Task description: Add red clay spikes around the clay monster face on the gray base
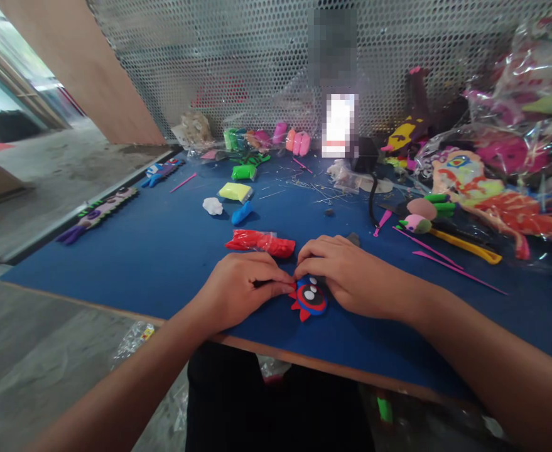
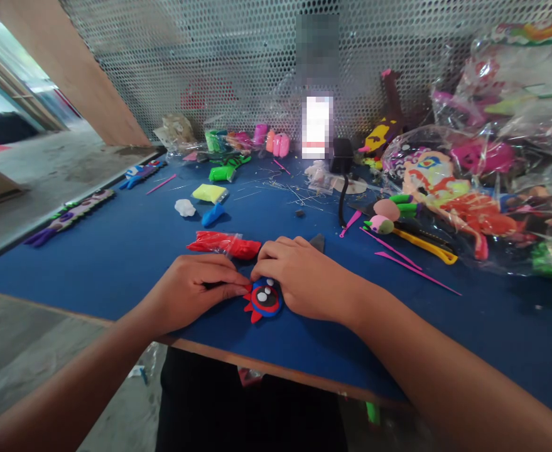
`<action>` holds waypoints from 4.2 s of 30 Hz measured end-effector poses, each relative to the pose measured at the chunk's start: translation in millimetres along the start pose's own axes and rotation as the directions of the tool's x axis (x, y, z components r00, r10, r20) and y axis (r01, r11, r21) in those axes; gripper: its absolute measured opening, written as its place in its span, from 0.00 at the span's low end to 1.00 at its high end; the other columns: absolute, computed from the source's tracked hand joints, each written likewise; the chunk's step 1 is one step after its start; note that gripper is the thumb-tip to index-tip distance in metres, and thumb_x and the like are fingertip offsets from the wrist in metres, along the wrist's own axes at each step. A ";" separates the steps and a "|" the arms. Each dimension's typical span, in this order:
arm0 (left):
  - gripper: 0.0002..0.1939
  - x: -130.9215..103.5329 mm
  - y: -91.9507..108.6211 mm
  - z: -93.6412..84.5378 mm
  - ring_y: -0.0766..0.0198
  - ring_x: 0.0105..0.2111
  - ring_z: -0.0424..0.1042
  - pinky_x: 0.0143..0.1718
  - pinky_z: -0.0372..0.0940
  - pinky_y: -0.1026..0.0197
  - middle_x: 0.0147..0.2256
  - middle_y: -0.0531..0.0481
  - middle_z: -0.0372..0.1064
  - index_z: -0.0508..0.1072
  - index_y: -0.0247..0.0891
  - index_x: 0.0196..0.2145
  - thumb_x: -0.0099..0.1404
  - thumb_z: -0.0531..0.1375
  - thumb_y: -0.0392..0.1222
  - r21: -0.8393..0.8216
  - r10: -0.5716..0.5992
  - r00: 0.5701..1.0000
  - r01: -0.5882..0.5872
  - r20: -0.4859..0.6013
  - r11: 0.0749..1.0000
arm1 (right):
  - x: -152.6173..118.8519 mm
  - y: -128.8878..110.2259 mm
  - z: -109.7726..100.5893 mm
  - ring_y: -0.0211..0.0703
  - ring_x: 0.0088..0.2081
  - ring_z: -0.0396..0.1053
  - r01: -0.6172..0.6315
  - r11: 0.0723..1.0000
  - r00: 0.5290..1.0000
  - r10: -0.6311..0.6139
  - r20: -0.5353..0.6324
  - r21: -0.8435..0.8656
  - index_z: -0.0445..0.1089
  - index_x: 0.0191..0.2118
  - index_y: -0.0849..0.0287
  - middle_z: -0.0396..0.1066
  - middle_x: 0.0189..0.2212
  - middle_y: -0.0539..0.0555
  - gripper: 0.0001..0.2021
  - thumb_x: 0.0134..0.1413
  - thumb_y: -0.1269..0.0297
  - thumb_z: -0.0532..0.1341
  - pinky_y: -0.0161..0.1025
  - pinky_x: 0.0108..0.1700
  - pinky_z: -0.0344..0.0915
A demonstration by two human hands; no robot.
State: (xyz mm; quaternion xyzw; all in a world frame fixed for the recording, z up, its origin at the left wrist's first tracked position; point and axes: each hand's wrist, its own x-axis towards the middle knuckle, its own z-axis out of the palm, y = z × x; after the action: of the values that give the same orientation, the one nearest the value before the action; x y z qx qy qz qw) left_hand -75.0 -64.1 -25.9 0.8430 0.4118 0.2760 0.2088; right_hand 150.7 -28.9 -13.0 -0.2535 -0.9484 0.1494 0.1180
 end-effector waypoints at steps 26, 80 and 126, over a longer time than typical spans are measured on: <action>0.21 30.7 29.8 -19.8 0.73 0.15 0.63 0.18 0.56 0.69 0.23 0.54 0.72 0.73 0.36 0.25 0.62 0.57 0.58 -0.073 -0.482 0.720 0.589 0.500 0.805 | 0.5 -1.7 -7.4 0.48 0.46 0.65 -0.027 0.998 0.999 0.028 -0.022 0.051 0.72 0.41 0.58 0.72 0.43 0.54 0.19 0.51 0.80 0.50 0.47 0.48 0.55; 0.17 -27.0 48.2 25.7 0.53 0.56 0.60 0.56 0.57 0.48 0.54 0.49 0.67 0.69 0.45 0.52 0.67 0.57 0.47 0.345 0.022 0.999 -0.004 -0.049 0.938 | -14.0 19.5 -31.5 0.53 0.52 0.61 -0.090 0.991 0.991 0.079 0.108 0.104 0.73 0.50 0.50 0.67 0.50 0.55 0.21 0.50 0.51 0.65 0.53 0.56 0.53; 0.18 25.0 -27.8 -53.2 0.54 0.48 0.70 0.50 0.61 0.54 0.49 0.50 0.72 0.71 0.44 0.50 0.67 0.54 0.52 0.491 -0.139 0.987 0.081 0.083 0.867 | -9.1 54.2 -31.4 0.46 0.31 0.72 -0.404 0.915 0.723 0.307 -0.619 -0.018 0.74 0.40 0.59 0.75 0.26 0.53 0.11 0.57 0.70 0.55 0.41 0.37 0.64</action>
State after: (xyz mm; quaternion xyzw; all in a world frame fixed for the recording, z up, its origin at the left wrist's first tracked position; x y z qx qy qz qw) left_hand -112.4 -21.2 5.8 0.8581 0.5024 0.1019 0.0293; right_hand 191.9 18.3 -3.8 -0.4733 -0.8024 0.0081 0.3636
